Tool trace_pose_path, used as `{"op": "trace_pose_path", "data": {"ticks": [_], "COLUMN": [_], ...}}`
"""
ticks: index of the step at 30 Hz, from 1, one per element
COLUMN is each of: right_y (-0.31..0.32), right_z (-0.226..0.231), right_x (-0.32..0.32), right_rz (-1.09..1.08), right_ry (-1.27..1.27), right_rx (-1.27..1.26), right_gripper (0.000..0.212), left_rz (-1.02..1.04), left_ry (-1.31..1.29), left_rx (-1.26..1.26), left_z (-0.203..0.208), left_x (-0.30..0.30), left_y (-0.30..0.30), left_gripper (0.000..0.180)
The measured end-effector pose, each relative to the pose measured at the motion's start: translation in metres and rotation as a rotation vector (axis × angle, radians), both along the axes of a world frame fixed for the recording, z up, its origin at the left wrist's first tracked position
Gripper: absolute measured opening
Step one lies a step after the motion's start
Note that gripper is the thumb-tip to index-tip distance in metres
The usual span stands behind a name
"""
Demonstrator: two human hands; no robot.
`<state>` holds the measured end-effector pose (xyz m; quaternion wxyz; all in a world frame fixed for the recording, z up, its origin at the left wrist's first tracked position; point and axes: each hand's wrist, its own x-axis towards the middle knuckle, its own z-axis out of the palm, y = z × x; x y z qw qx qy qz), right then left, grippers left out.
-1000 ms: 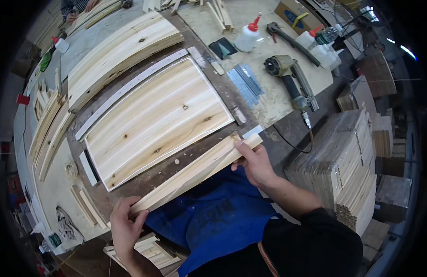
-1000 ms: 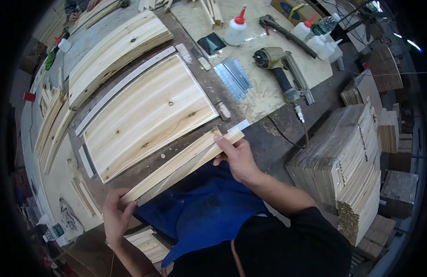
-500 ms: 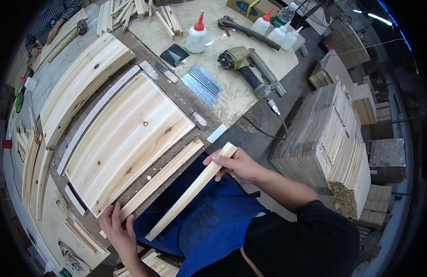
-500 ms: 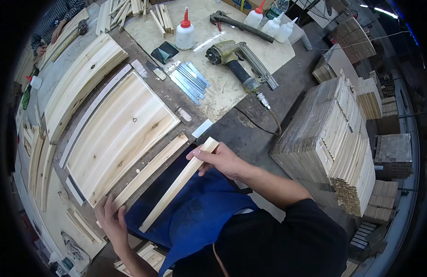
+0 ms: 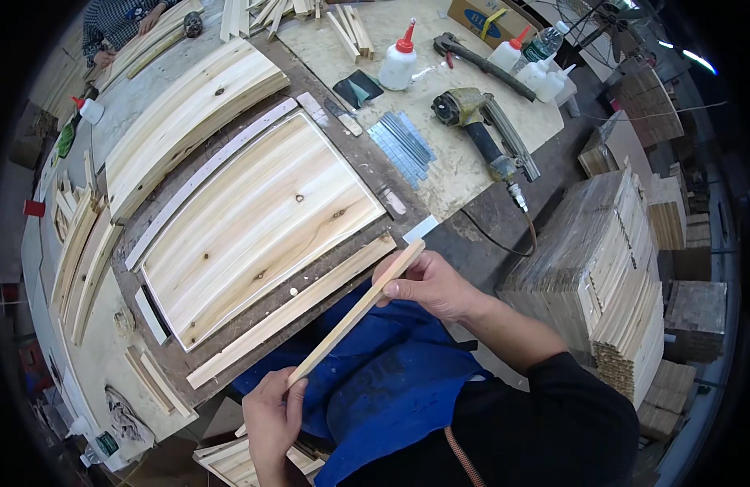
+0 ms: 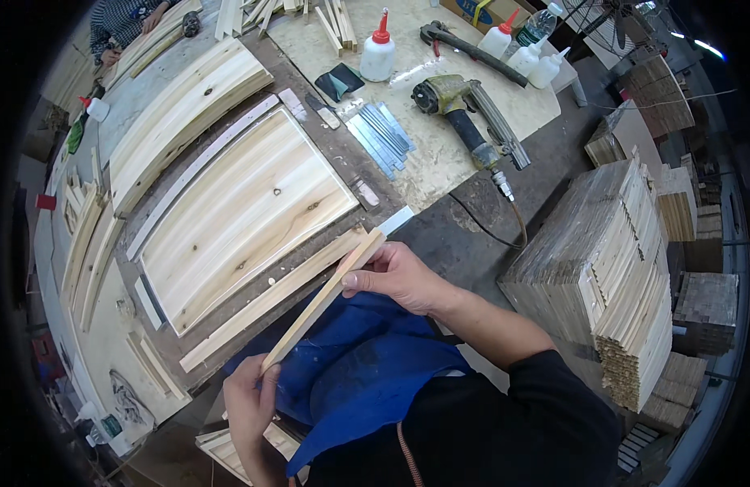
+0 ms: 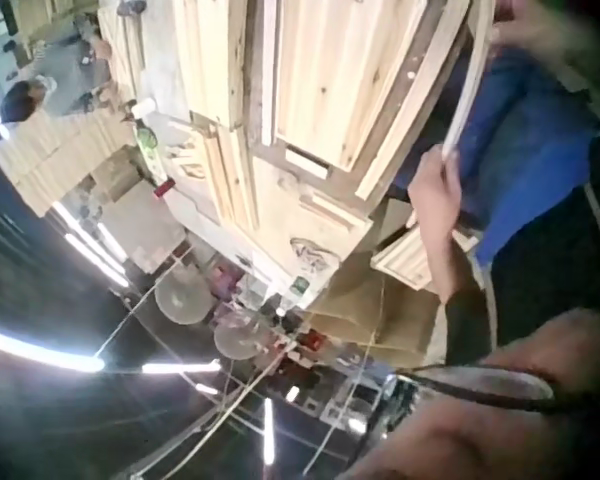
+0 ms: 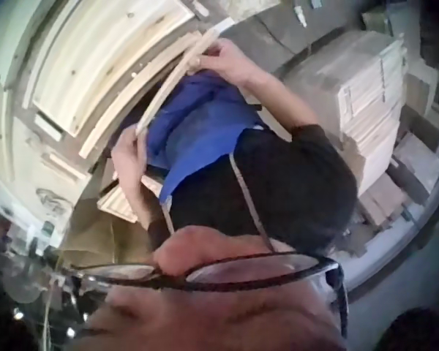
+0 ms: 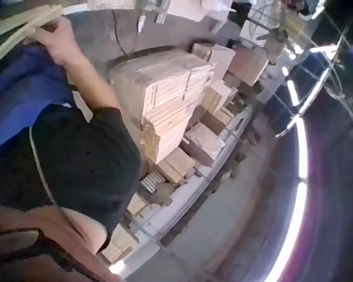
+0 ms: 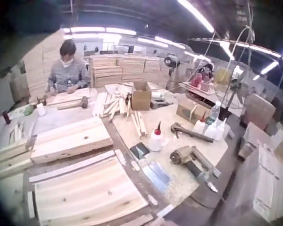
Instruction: Assembling wooden crate components by applying glue and using a pneumatic nailer to secure slats together.
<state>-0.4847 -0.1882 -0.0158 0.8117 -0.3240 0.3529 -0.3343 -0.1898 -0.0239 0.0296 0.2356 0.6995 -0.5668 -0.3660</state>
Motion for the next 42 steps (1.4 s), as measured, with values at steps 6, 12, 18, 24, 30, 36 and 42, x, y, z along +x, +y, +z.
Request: {"op": "trace_pose_path", "data": {"ticks": [6,12,18,24,30,36,42], "right_y": [0.002,0.002,-0.004,-0.005,-0.005,-0.011,-0.016], "right_z": [0.002,-0.002,0.01,-0.007,-0.006,-0.002,-0.006], "right_x": [0.004,0.003,-0.005,0.004,0.007,0.003,-0.004], "right_rz": [0.003,-0.009,0.037,0.03,-0.023,-0.052,-0.047], "right_ry": [0.156,0.082,-0.021,-0.123,-0.191,-0.105,-0.344], "right_rx": [-0.049,-0.059,-0.129,-0.043,0.02,0.075,0.078], "right_gripper": [0.024,0.028,0.042,0.044,0.035,0.035,0.05], "left_rz": [0.07,0.107,-0.036,-0.077,-0.03,-0.088,-0.086], "left_ry": [-0.003,0.124,-0.397,-0.515,-0.552,-0.534,-0.55], "left_rx": [0.316,0.268,-0.337,-0.309,-0.445,-0.603,-0.627], "left_z": [0.005,0.005,0.001,-0.012,-0.019,-0.023,-0.023], "left_x": [0.018,0.026,0.016,0.02,0.023,0.029,0.037], "left_y": [-0.006,-0.005,0.001,0.009,0.004,-0.006,-0.012], "left_gripper": [0.023,0.017,0.039,0.054,0.052,0.044,0.037]}}
